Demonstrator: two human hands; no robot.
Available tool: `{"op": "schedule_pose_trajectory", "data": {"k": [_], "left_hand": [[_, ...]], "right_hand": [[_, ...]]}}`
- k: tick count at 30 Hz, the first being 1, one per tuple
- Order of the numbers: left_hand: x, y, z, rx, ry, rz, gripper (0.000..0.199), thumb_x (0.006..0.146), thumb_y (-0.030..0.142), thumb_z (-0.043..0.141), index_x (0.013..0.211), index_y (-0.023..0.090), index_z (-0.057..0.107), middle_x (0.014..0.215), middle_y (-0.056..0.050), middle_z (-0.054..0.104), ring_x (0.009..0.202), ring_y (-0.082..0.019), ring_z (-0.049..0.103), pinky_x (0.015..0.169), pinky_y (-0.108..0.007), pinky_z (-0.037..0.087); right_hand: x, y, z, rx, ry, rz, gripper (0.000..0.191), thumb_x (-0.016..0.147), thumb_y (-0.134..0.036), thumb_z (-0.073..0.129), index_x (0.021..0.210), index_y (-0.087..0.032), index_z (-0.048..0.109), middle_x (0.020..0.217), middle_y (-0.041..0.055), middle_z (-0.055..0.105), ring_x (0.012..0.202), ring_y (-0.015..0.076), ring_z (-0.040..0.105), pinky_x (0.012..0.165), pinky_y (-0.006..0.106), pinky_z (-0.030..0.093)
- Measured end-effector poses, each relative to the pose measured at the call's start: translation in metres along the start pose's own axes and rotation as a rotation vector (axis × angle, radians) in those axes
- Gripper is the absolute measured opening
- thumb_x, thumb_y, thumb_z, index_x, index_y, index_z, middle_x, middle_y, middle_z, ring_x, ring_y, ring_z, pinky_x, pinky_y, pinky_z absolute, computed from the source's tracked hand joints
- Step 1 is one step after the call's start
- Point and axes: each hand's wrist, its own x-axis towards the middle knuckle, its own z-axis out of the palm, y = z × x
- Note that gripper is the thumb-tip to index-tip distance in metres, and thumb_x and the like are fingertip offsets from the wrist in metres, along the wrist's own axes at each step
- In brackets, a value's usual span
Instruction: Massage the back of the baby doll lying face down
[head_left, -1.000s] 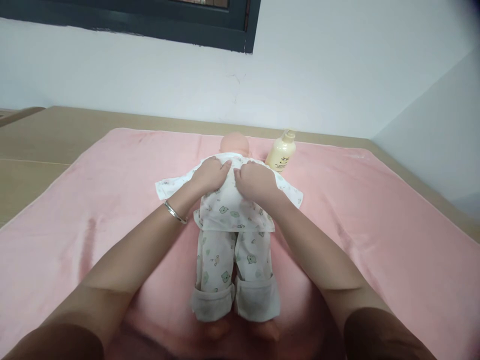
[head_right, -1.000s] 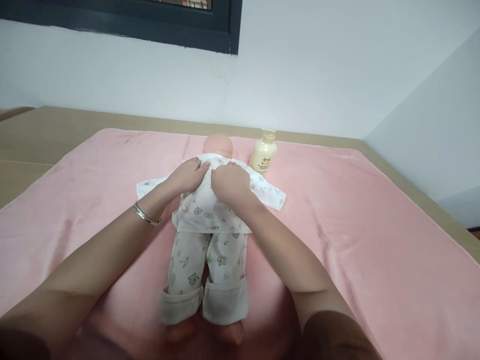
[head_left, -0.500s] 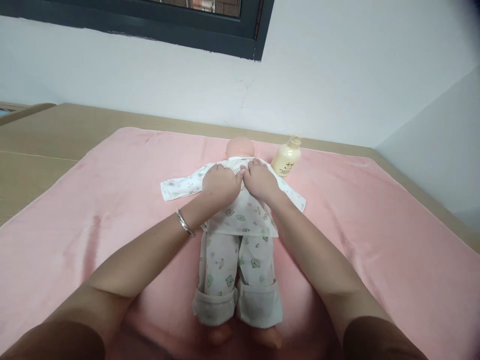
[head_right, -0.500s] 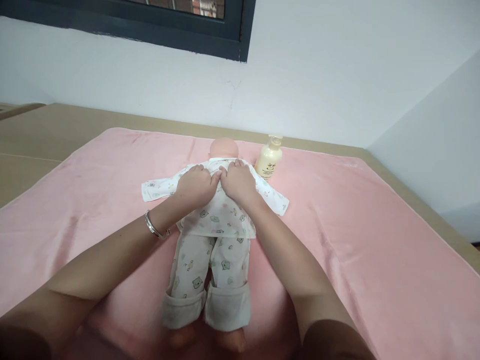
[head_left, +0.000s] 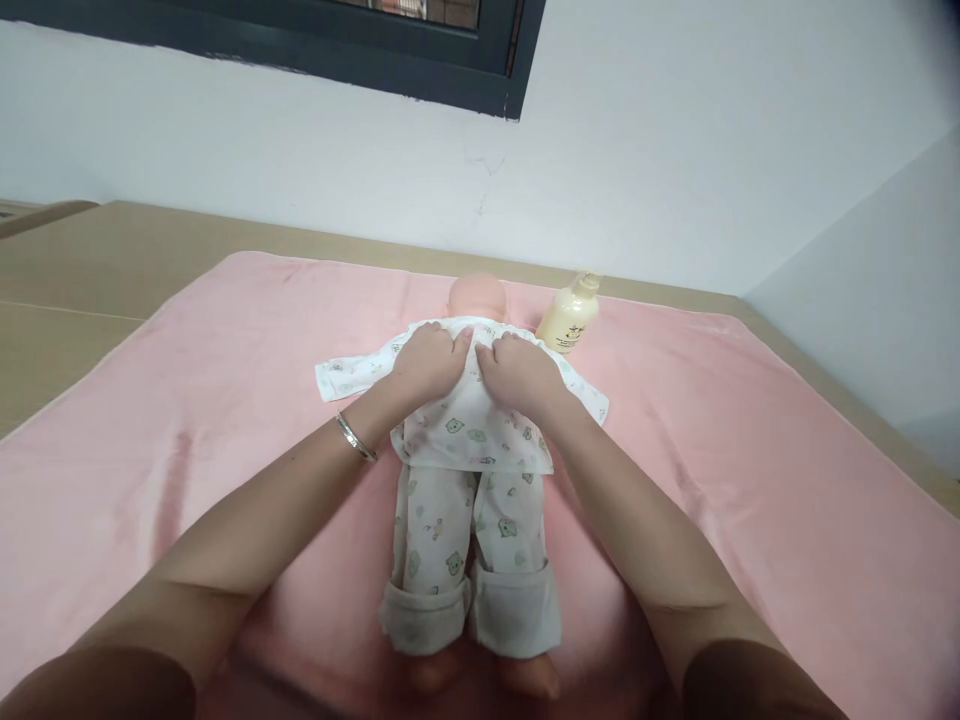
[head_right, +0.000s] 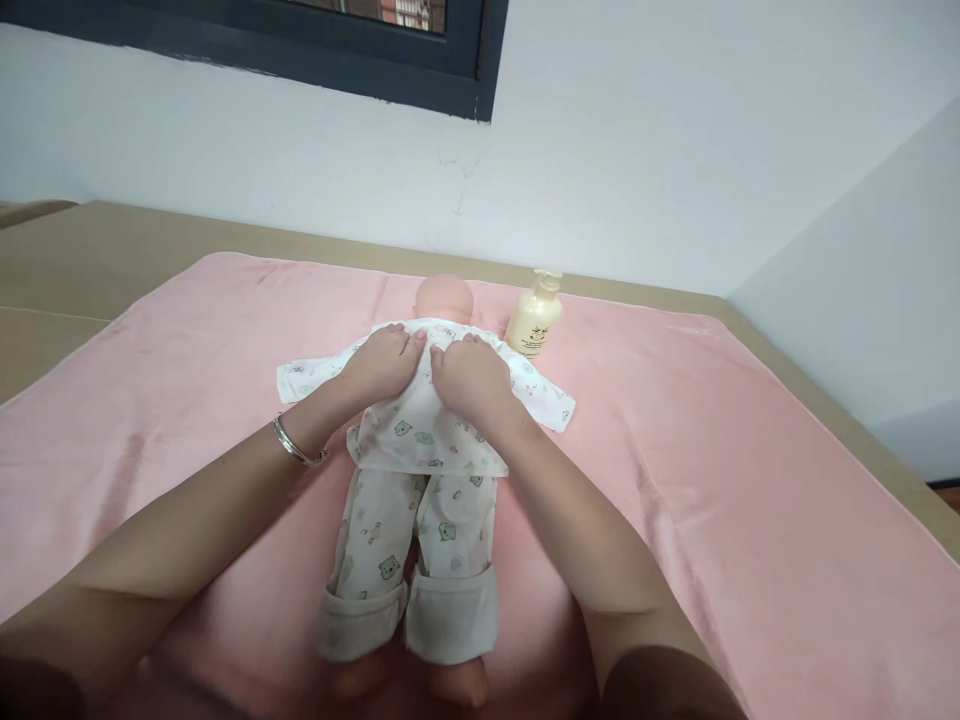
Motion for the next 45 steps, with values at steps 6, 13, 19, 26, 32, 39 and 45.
{"op": "schedule_pose_trajectory", "data": {"k": [6,13,19,26,32,39,45], "left_hand": [[-0.018,0.012,-0.013,-0.030,-0.103,-0.008,0.079,0.103,0.057,0.011,0.088,0.012,0.073,0.098,-0.020,0.073,0.100,-0.032,0.070,0.090,-0.044,0.054],[-0.007,0.001,0.008,0.029,-0.033,0.063,0.071,0.105,0.050,0.014,0.118,0.004,0.067,0.127,-0.026,0.065,0.131,-0.035,0.057,0.114,-0.050,0.045],[0.017,-0.018,0.022,-0.040,0.037,0.149,0.063,0.105,0.043,0.017,0.124,0.004,0.063,0.133,-0.025,0.062,0.131,-0.030,0.056,0.120,-0.045,0.040],[0.020,-0.021,0.035,-0.071,0.098,0.099,0.062,0.103,0.036,0.024,0.149,0.000,0.046,0.156,-0.022,0.049,0.148,-0.030,0.044,0.128,-0.045,0.031],[0.018,-0.018,0.036,-0.048,0.138,0.095,0.061,0.102,0.033,0.027,0.148,-0.002,0.047,0.154,-0.024,0.051,0.146,-0.031,0.047,0.127,-0.046,0.033],[0.003,-0.003,0.034,0.015,0.171,0.069,0.061,0.103,0.030,0.028,0.148,-0.007,0.046,0.154,-0.028,0.050,0.148,-0.035,0.044,0.129,-0.048,0.030],[-0.004,0.002,0.030,0.030,0.133,0.075,0.060,0.103,0.029,0.028,0.149,-0.005,0.046,0.158,-0.026,0.047,0.150,-0.036,0.041,0.129,-0.048,0.030]], "right_hand": [[0.012,0.009,0.007,0.042,0.048,-0.037,0.060,0.109,-0.037,0.020,0.122,-0.002,0.067,0.141,0.0284,0.059,0.134,0.0364,0.055,0.111,0.046,0.041],[0.013,0.009,0.008,0.022,0.063,-0.050,0.055,0.108,-0.031,0.024,0.131,0.001,0.062,0.149,0.0284,0.054,0.142,0.0358,0.048,0.120,0.048,0.032],[-0.007,-0.004,0.005,-0.021,0.043,-0.081,0.060,0.108,-0.037,0.028,0.135,0.007,0.058,0.148,0.0324,0.053,0.146,0.0398,0.044,0.123,0.048,0.032],[0.020,0.006,0.024,0.149,0.115,-0.037,0.068,0.110,-0.041,0.023,0.158,0.007,0.033,0.166,0.0267,0.031,0.159,0.0367,0.023,0.130,0.048,0.020],[0.026,0.012,0.033,0.191,0.163,-0.064,0.071,0.108,-0.045,0.024,0.157,0.006,0.035,0.166,0.0264,0.033,0.159,0.0383,0.023,0.130,0.051,0.020],[0.031,0.017,0.029,0.180,0.165,-0.079,0.064,0.108,-0.039,0.027,0.153,0.004,0.042,0.163,0.0259,0.039,0.155,0.0360,0.031,0.128,0.048,0.024],[0.033,0.019,0.022,0.175,0.151,-0.101,0.058,0.109,-0.040,0.027,0.141,0.000,0.054,0.156,0.0245,0.049,0.147,0.0343,0.042,0.124,0.044,0.030]]}}
